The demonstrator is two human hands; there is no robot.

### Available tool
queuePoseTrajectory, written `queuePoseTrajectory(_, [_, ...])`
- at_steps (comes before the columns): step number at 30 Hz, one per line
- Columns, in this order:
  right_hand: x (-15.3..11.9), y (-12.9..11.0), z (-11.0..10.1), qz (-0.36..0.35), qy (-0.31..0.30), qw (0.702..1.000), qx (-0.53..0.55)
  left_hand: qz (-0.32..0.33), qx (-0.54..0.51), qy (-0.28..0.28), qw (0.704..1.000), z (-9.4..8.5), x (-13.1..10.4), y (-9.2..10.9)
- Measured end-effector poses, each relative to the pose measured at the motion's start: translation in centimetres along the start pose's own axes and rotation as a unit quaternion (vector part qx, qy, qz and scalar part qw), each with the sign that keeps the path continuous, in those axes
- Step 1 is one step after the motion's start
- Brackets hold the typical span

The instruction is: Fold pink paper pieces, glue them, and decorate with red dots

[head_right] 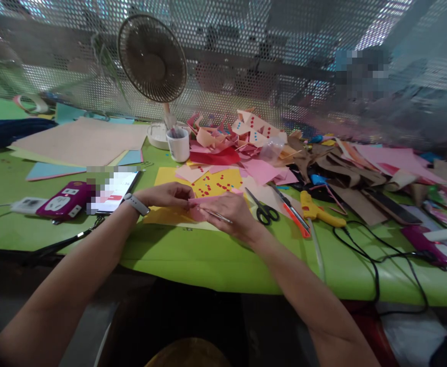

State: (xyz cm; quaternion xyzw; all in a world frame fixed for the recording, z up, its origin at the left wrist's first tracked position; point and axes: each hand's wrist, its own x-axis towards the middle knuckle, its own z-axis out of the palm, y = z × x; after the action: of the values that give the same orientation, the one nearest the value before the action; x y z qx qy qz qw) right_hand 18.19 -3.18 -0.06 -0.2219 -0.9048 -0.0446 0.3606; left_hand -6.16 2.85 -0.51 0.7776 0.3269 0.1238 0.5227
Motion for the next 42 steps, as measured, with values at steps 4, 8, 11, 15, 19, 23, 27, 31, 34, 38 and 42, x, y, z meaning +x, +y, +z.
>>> queuePoseTrajectory(4, [0.0, 0.0, 0.0, 0.004, 0.002, 1.0, 0.016, -0.002, 0.006, 0.002, 1.0, -0.1, 0.0, 0.0])
queuePoseTrajectory(8, [0.1, 0.0, 0.0, 0.018, 0.002, 0.999, 0.041, 0.002, 0.009, 0.003, 1.0, -0.1, 0.0, 0.0])
queuePoseTrajectory(11, [0.3, -0.1, -0.1, 0.054, 0.003, 0.996, 0.064, 0.004, 0.01, -0.003, 1.0, -0.1, 0.0, -0.1])
queuePoseTrajectory(15, [0.5, 0.1, -0.4, 0.18, 0.024, 0.971, 0.158, 0.004, 0.003, -0.012, 1.0, -0.2, 0.1, -0.4])
queuePoseTrajectory(19, [0.3, 0.8, 0.1, 0.33, 0.035, 0.906, 0.264, 0.014, -0.003, -0.016, 1.0, -0.3, 0.2, -0.7])
queuePoseTrajectory(23, [0.2, 1.4, 0.7, 0.406, 0.045, 0.846, 0.342, 0.021, -0.032, -0.026, 0.999, -0.3, 0.3, -0.8])
queuePoseTrajectory(27, [0.4, 1.5, 0.9, 0.423, 0.053, 0.825, 0.371, 0.02, -0.054, -0.028, 0.998, -0.3, 0.3, -0.9])
queuePoseTrajectory(31, [0.6, 1.4, 0.8, 0.428, 0.052, 0.813, 0.391, 0.018, -0.06, -0.023, 0.998, -0.3, 0.3, -0.9])
queuePoseTrajectory(34, [0.6, 1.4, 0.8, 0.436, 0.049, 0.801, 0.406, 0.019, -0.061, -0.021, 0.998, -0.3, 0.3, -0.8])
queuePoseTrajectory(38, [0.4, 1.5, 1.2, 0.432, 0.046, 0.806, 0.403, 0.018, -0.056, -0.02, 0.998, -0.2, 0.2, -0.6])
queuePoseTrajectory(42, [0.2, 1.6, 1.6, 0.425, 0.055, 0.809, 0.402, 0.024, -0.053, -0.021, 0.998, -0.2, 0.2, -0.7])
